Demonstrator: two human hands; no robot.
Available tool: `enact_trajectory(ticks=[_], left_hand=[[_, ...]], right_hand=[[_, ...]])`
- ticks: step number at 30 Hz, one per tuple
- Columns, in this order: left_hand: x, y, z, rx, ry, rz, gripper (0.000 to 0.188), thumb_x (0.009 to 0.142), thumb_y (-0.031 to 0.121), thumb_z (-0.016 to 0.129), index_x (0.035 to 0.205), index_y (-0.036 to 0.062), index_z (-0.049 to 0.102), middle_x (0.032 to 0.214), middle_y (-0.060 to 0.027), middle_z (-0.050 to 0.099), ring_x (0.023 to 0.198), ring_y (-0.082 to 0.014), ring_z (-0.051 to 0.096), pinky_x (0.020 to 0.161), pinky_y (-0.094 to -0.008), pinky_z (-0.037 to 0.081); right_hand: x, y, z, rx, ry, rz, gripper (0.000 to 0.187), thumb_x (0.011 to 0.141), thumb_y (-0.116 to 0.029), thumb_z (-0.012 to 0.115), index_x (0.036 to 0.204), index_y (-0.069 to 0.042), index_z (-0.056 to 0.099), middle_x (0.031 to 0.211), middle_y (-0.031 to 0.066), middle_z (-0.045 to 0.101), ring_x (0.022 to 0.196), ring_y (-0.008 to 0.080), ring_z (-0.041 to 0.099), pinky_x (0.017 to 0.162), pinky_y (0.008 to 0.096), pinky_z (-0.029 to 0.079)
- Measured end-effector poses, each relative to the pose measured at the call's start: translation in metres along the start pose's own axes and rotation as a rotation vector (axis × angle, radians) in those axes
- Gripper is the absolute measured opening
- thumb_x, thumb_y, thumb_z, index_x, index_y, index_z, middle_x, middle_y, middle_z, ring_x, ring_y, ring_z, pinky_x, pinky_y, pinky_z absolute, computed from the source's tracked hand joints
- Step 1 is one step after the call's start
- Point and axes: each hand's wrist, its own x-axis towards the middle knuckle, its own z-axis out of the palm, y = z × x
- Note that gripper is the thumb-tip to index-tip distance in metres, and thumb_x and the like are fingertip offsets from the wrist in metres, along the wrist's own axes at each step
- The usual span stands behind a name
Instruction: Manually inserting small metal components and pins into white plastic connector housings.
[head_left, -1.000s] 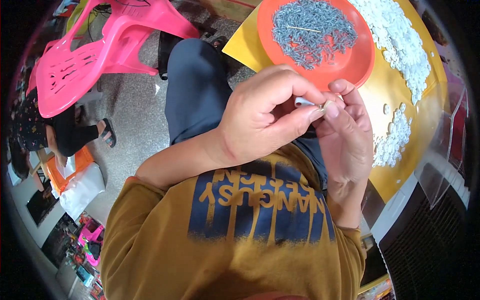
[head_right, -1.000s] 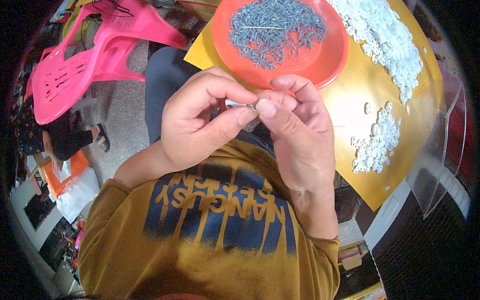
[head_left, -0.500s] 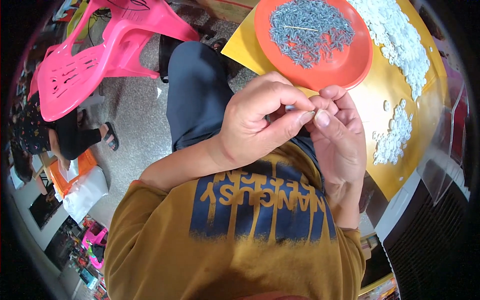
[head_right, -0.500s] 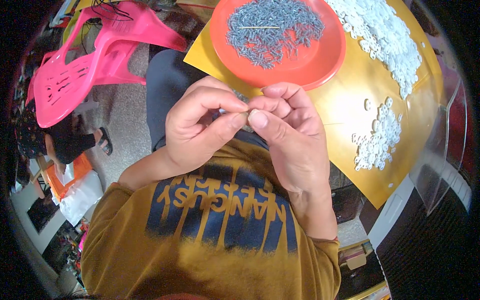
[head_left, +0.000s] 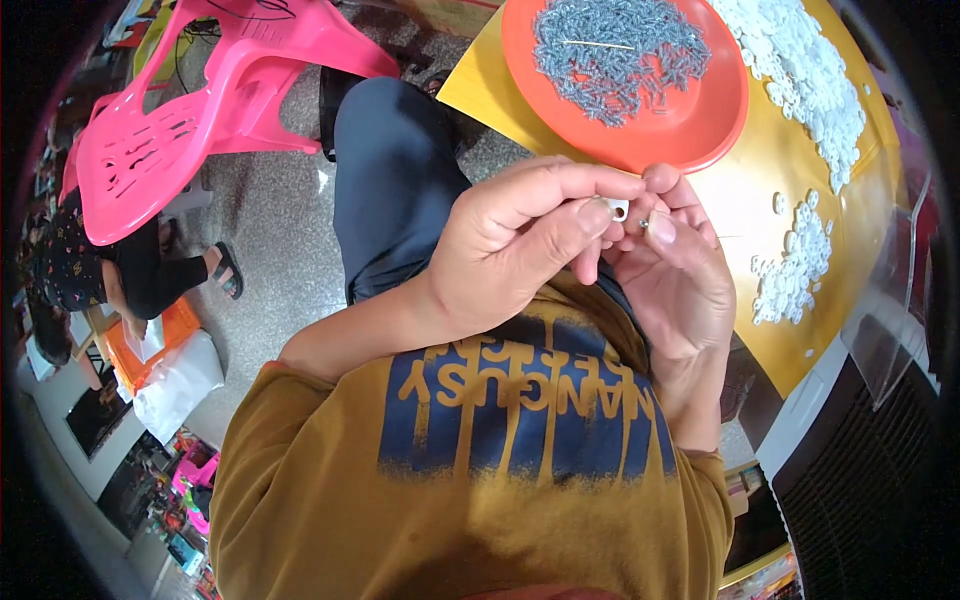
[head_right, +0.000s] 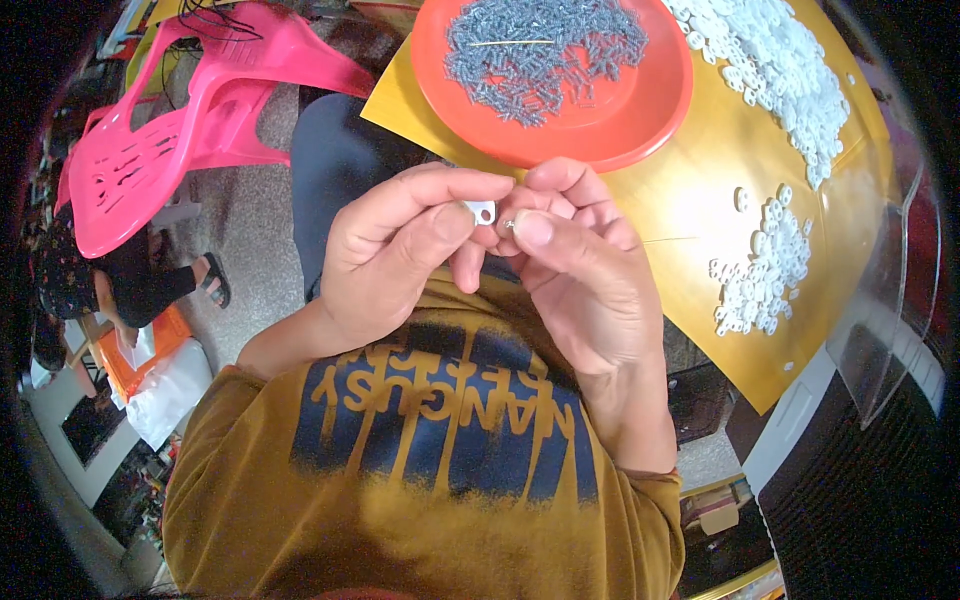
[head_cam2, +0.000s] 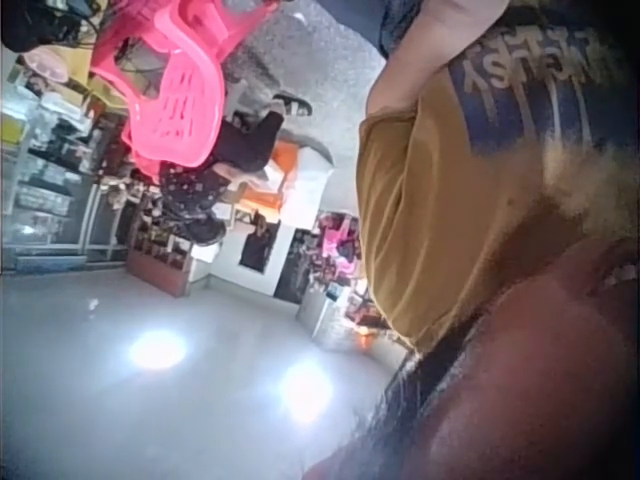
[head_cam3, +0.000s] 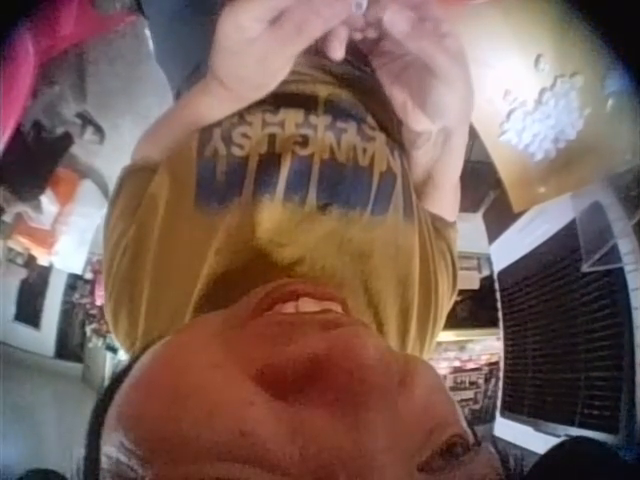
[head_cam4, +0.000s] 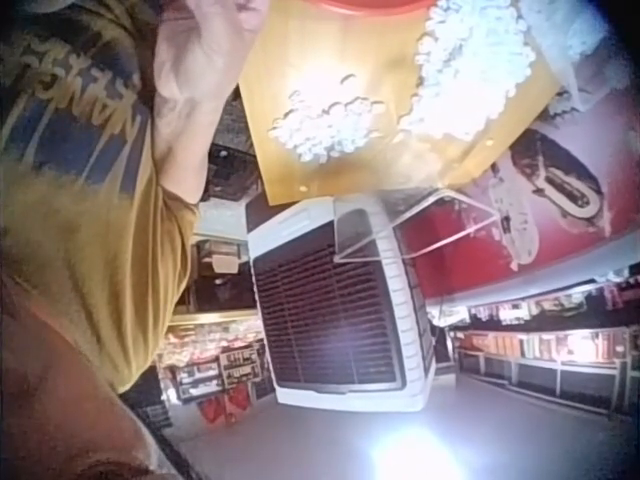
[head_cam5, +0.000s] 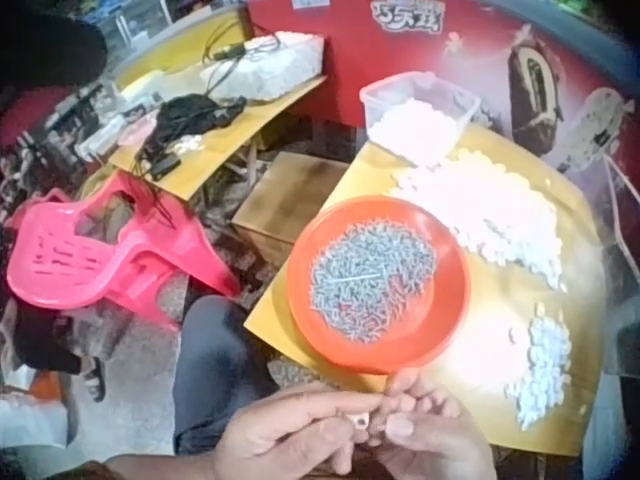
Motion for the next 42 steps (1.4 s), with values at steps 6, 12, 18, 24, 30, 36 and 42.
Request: enact_trajectory(ticks=[6,12,18,24,30,36,42], left_hand=[[-0.002,0.008,-0.001,-0.057,-0.056,-0.122,0.024,0.088,0.008,0.043,0.109,-0.0025,0.047,0.087,-0.0112,0.058,0.064,-0.0104,0.055,0.058,-0.0204,0.046],[0.0,0.014,0.0,-0.084,-0.069,-0.305,0.019,0.087,0.007,0.047,0.103,-0.0034,0.049,0.086,-0.0073,0.058,0.061,-0.0054,0.054,0.056,-0.0168,0.045],[0.0,0.016,0.001,0.045,-0.118,-0.264,0.015,0.086,0.004,0.044,0.101,0.0002,0.045,0.084,-0.0125,0.059,0.059,-0.0103,0.056,0.053,-0.0197,0.046],[-0.003,0.017,0.004,-0.052,-0.062,-0.22,0.015,0.086,0.007,0.045,0.099,0.0007,0.041,0.079,-0.0149,0.059,0.056,-0.0114,0.056,0.048,-0.0204,0.047],[-0.004,0.014,0.002,-0.044,-0.071,-0.183,0.014,0.086,0.008,0.044,0.097,0.0018,0.037,0.076,-0.0148,0.058,0.054,-0.0125,0.055,0.046,-0.0203,0.046],[-0.004,0.013,0.001,-0.023,-0.09,-0.184,0.015,0.086,0.008,0.044,0.098,0.0016,0.037,0.074,-0.0134,0.057,0.052,-0.0114,0.054,0.046,-0.0199,0.046],[-0.004,0.01,0.001,-0.014,-0.098,-0.178,0.014,0.086,0.006,0.043,0.098,0.0011,0.037,0.073,-0.0121,0.056,0.054,-0.0108,0.054,0.047,-0.0195,0.046]], right_hand=[[-0.003,0.0,0.007,-0.103,0.073,-0.171,0.026,0.073,0.001,0.058,0.097,-0.003,0.048,0.081,0.0057,0.057,0.075,0.0134,0.056,0.069,0.0265,0.046],[-0.006,0.001,0.009,-0.208,0.061,-0.258,0.026,0.073,0.003,0.057,0.096,-0.002,0.047,0.081,0.0073,0.057,0.074,0.0132,0.056,0.065,0.0247,0.047],[-0.009,0.002,0.006,-0.187,0.073,-0.251,0.026,0.073,0.003,0.057,0.096,-0.002,0.047,0.082,0.0068,0.057,0.074,0.0119,0.055,0.067,0.0231,0.046],[-0.012,0.004,0.008,-0.231,0.087,-0.288,0.027,0.073,0.005,0.058,0.096,-0.003,0.047,0.083,0.0063,0.056,0.076,0.0112,0.055,0.069,0.0218,0.044],[-0.013,0.006,0.009,-0.319,0.085,-0.335,0.028,0.074,0.005,0.057,0.098,-0.002,0.045,0.083,0.0068,0.056,0.075,0.0105,0.053,0.069,0.0217,0.044],[-0.013,0.008,0.013,-0.372,0.085,-0.376,0.028,0.075,0.006,0.056,0.099,-0.001,0.043,0.082,0.0083,0.055,0.074,0.0113,0.054,0.067,0.0224,0.045],[-0.013,0.008,0.014,-0.371,0.076,-0.389,0.028,0.076,0.007,0.054,0.099,-0.001,0.042,0.081,0.0096,0.055,0.07,0.0122,0.055,0.064,0.0225,0.047]])
